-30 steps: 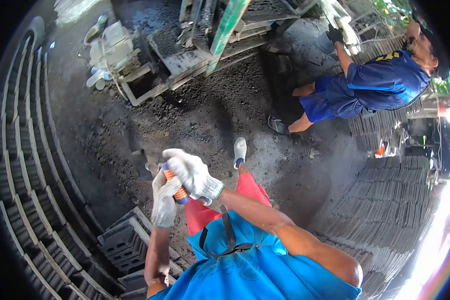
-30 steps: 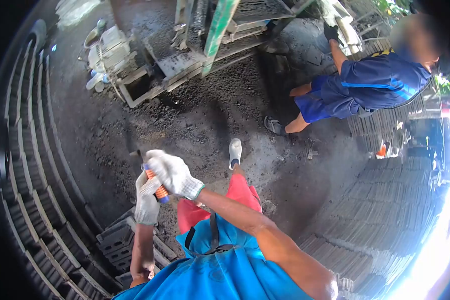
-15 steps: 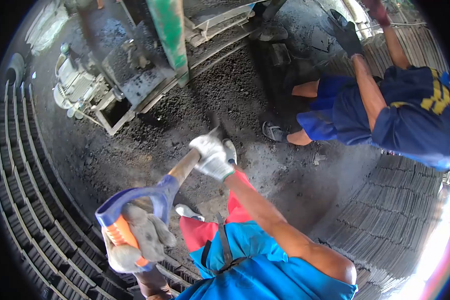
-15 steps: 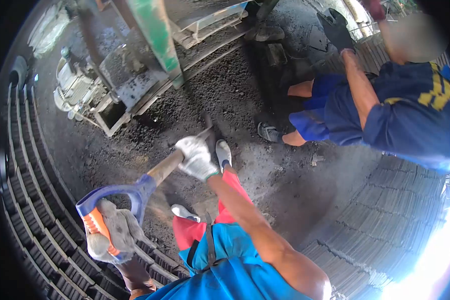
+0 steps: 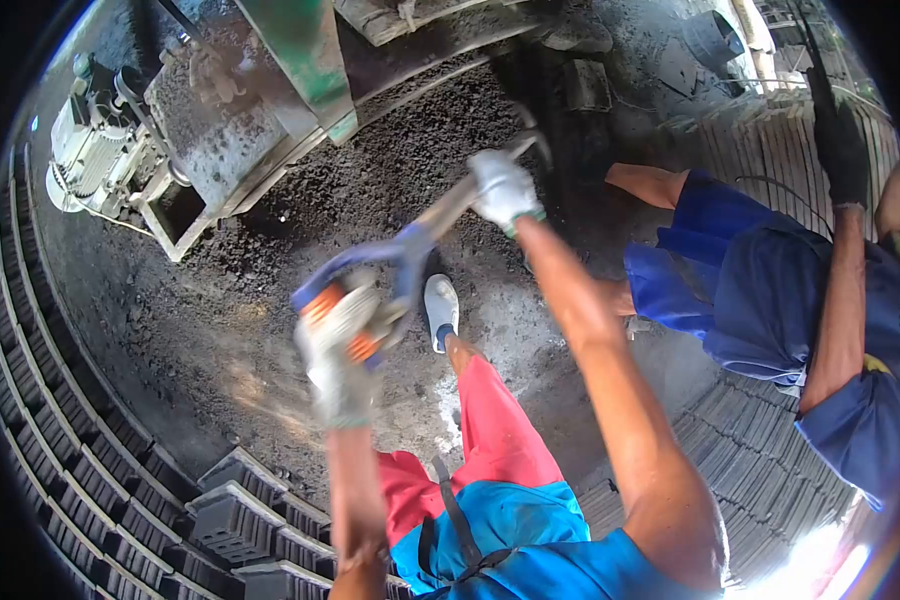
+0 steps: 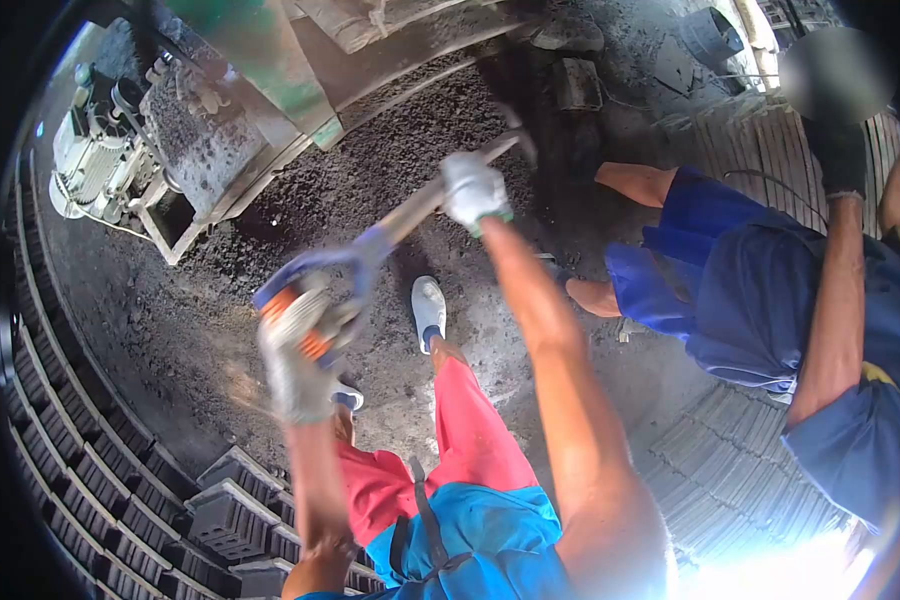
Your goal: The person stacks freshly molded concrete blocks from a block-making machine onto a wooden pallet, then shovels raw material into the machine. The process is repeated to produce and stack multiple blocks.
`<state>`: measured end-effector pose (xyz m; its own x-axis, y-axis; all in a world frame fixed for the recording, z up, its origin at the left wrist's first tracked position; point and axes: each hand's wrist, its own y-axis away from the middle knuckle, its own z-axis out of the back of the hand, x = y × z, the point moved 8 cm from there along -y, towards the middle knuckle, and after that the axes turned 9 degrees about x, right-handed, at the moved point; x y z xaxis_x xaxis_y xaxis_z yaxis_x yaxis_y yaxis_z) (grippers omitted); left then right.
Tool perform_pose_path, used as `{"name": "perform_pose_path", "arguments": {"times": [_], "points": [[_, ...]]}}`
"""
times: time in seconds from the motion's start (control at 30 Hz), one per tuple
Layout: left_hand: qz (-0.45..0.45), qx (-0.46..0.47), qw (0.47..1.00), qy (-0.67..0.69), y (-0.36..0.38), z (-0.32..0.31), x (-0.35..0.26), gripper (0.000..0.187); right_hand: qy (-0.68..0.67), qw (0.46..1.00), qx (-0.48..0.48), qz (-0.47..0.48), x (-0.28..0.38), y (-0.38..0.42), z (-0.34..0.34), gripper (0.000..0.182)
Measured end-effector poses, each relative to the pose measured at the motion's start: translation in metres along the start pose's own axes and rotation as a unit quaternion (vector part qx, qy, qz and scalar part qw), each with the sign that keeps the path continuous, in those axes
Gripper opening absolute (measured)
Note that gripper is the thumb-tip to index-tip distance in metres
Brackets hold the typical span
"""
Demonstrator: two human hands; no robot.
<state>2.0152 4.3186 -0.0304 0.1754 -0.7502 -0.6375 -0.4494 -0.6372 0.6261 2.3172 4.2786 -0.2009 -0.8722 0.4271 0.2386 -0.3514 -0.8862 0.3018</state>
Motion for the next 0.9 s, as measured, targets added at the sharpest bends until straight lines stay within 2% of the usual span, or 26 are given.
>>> {"name": "perform_pose_path", "arguments": {"times": [0.03, 0.07, 0.1, 0.17, 0.23, 0.27, 0.3, 0.33, 0.37, 0.4, 0.43, 0.47, 0.5, 0.53, 0.57, 0.6, 0.63, 0.67, 0.7, 0.73, 0.77, 0.8, 0.83, 0.87, 0.9], "points": [[-0.010, -0.037, 0.999, -0.012, 0.020, 0.022, -0.025, 0.030, -0.021, 0.998, 0.062, -0.025, 0.036, 0.000, -0.018, 0.021], [-0.006, -0.070, 0.997, 0.006, 0.044, 0.043, -0.046, 0.030, 0.014, 0.991, 0.125, -0.050, 0.080, 0.002, -0.007, 0.023], [-0.037, -0.069, 0.997, -0.001, 0.066, 0.075, -0.072, 0.027, 0.000, 0.996, 0.072, 0.060, 0.128, 0.010, 0.000, 0.025], [-0.073, -0.120, 0.989, -0.034, 0.119, 0.090, -0.120, 0.029, -0.061, 0.991, 0.084, 0.080, 0.187, 0.022, 0.004, 0.024], [-0.153, -0.105, 0.979, -0.079, 0.151, 0.081, -0.149, 0.035, -0.080, 0.969, 0.165, 0.164, 0.228, 0.029, 0.014, 0.026], [-0.138, -0.088, 0.981, -0.105, 0.163, 0.072, -0.159, 0.041, -0.079, 0.965, 0.124, 0.219, 0.239, 0.034, 0.031, 0.028], [-0.117, -0.073, 0.982, -0.126, 0.170, 0.064, -0.162, 0.048, -0.063, 0.966, 0.136, 0.211, 0.233, 0.036, 0.037, 0.028], [-0.164, 0.007, 0.980, -0.116, 0.165, 0.049, -0.167, 0.049, -0.048, 0.967, 0.148, 0.203, 0.227, 0.038, 0.059, 0.028], [-0.167, 0.090, 0.975, -0.116, 0.153, 0.047, -0.169, 0.046, -0.033, 0.967, 0.159, 0.195, 0.216, 0.039, 0.069, 0.027], [-0.117, 0.121, 0.980, -0.107, 0.134, 0.065, -0.159, 0.046, -0.019, 0.973, 0.075, 0.219, 0.195, 0.038, 0.075, 0.023], [-0.104, 0.075, 0.987, -0.094, 0.110, 0.075, -0.142, 0.046, 0.025, 0.979, 0.083, 0.187, 0.173, 0.026, 0.078, 0.021], [-0.093, 0.029, 0.992, -0.078, 0.088, 0.085, -0.125, 0.046, 0.035, 0.985, 0.030, 0.167, 0.145, 0.020, 0.082, 0.016], [-0.117, -0.097, 0.987, -0.050, 0.062, 0.076, -0.097, 0.046, 0.011, 0.985, -0.048, 0.162, 0.109, 0.014, 0.084, 0.015], [-0.084, 0.028, 0.988, -0.126, 0.029, 0.046, -0.073, 0.043, 0.008, 0.988, -0.027, 0.154, 0.069, 0.000, 0.069, 0.029], [-0.011, 0.074, 0.996, -0.049, -0.006, 0.045, -0.027, 0.037, 0.027, 0.993, 0.014, 0.112, 0.040, -0.013, 0.065, 0.036], [0.010, 0.079, 0.996, 0.025, -0.029, 0.021, -0.004, 0.032, 0.062, 0.993, 0.019, 0.095, 0.002, -0.033, 0.045, 0.039], [-0.009, 0.080, 0.996, 0.030, -0.055, 0.016, 0.023, 0.026, 0.097, 0.992, 0.022, 0.078, -0.031, -0.051, 0.019, 0.043], [0.012, 0.100, 0.990, 0.094, -0.064, 0.002, 0.041, 0.021, 0.076, 0.994, 0.009, 0.082, -0.047, -0.058, 0.009, 0.040], [0.009, 0.091, 0.991, 0.099, -0.060, -0.002, 0.050, 0.018, 0.052, 0.995, -0.003, 0.079, -0.052, -0.062, 0.000, 0.038], [0.000, 0.048, 0.993, 0.108, -0.053, 0.017, 0.044, 0.018, 0.062, 0.995, 0.027, 0.074, -0.042, -0.073, -0.018, 0.036], [-0.008, 0.005, 0.993, 0.116, -0.039, 0.036, 0.034, 0.018, 0.072, 0.992, 0.082, 0.070, 0.015, -0.072, -0.011, 0.033], [-0.018, -0.053, 0.995, 0.078, -0.021, 0.072, 0.011, 0.018, 0.071, 0.988, 0.115, 0.075, 0.050, -0.075, -0.036, 0.029], [-0.052, -0.093, 0.993, 0.052, 0.000, 0.104, -0.016, 0.019, 0.074, 0.984, 0.025, 0.161, 0.095, -0.064, -0.044, 0.024], [-0.059, -0.161, 0.985, 0.034, 0.031, 0.126, -0.042, 0.020, 0.099, 0.980, 0.107, 0.134, 0.138, -0.062, -0.057, 0.019], [-0.070, -0.182, 0.981, -0.018, 0.058, 0.160, -0.065, 0.021, 0.109, 0.972, 0.163, 0.130, 0.203, -0.045, -0.034, 0.017]]}}
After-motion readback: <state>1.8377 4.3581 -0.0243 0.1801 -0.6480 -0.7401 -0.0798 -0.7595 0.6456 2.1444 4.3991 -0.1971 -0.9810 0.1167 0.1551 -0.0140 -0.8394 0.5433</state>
